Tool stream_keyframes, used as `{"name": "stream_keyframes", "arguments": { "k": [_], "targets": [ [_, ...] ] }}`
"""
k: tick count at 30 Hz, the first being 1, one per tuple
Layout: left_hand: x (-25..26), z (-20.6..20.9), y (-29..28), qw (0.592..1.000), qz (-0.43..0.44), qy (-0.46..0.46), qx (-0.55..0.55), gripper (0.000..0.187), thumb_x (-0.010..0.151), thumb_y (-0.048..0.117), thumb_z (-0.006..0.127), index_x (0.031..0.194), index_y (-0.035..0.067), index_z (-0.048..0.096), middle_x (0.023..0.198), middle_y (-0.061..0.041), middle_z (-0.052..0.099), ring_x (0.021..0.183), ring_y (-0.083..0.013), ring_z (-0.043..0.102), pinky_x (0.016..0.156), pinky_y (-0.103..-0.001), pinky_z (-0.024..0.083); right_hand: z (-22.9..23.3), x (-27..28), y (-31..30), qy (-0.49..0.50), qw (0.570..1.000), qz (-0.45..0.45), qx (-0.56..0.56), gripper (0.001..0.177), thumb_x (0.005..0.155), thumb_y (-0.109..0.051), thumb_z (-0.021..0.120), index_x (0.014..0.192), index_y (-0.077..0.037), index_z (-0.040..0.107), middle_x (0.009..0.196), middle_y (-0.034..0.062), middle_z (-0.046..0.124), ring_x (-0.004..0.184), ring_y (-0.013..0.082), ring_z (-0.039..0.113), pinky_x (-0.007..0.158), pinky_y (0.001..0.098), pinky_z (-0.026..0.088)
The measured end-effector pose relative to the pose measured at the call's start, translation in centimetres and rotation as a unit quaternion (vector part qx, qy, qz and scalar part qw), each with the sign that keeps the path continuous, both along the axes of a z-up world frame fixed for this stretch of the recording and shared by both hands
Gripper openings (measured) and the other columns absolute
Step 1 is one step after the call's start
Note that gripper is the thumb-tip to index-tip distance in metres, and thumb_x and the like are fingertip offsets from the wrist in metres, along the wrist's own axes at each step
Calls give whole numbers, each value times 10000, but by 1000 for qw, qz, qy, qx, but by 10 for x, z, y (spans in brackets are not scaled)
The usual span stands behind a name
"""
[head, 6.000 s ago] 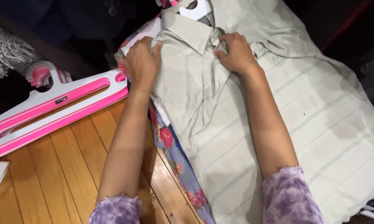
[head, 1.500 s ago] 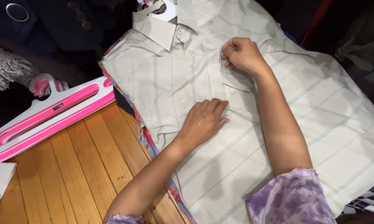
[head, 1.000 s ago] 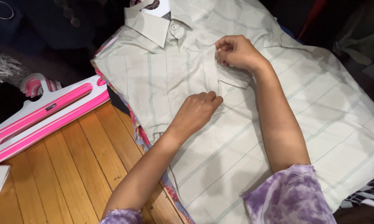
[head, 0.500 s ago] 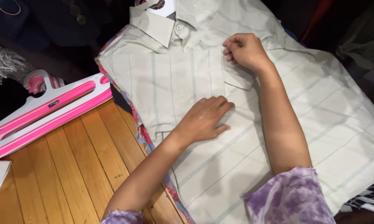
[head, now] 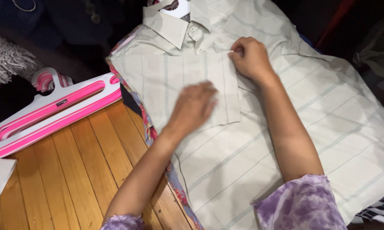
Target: Folding and organizing various clothing items on a wooden surface
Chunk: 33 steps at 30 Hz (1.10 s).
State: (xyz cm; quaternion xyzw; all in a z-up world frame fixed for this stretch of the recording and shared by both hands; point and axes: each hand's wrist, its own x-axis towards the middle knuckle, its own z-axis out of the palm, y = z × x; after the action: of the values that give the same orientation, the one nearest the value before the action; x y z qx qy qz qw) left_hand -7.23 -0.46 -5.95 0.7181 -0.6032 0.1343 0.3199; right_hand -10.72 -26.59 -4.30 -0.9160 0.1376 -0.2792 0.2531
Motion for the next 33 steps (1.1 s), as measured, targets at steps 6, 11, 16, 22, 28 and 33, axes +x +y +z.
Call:
{"name": "stream_keyframes", "arguments": {
  "k": [6,11,16,22,28,33],
  "targets": [
    [53,1,37,964,265,-15,-25,398,1014,332,640,1271,32,685,1460,-266,524,1369,-413,505,1131,-666,273,-23,21,60,-8,987,52,-151,279,1025,-196,641,1247,-34,692,1217,181,665,1253,366,576,1070,500,416],
    [95,3,61,922,373,-40,-101,248,997,270,658,1132,74,728,1445,-188,541,1094,-343,626,985,-517,421,-12,55,48,-19,991,46,-126,330,1040,-181,626,1310,7,653,1286,227,648,1220,422,584,1013,547,446],
    [144,4,77,884,444,-90,-114,375,881,339,808,1161,117,694,1330,-147,604,961,-366,621,821,-516,468,-33,113,13,-60,992,-3,-110,203,992,-175,732,1129,-25,732,1082,168,693,1068,390,657,930,480,520],
    [170,13,92,926,375,23,-30,610,729,521,903,1110,91,700,1160,-135,638,983,-387,647,804,-509,477,-33,137,2,-50,988,-79,-125,140,942,-196,795,964,-64,754,873,127,692,877,354,695,774,464,568],
    [181,-2,77,935,347,56,-52,672,879,486,820,1299,-1,627,1320,-229,533,1147,-444,531,995,-522,455,-41,144,4,-97,984,-89,-120,94,937,-119,700,912,-33,671,899,182,663,831,409,587,718,504,466],
    [185,-7,75,913,362,87,-164,331,943,358,721,1123,82,703,1105,-144,618,1055,-365,638,882,-482,513,-18,135,23,-284,956,-64,-45,27,921,-69,559,915,-90,545,784,68,621,711,256,615,695,406,497]
  ]
}}
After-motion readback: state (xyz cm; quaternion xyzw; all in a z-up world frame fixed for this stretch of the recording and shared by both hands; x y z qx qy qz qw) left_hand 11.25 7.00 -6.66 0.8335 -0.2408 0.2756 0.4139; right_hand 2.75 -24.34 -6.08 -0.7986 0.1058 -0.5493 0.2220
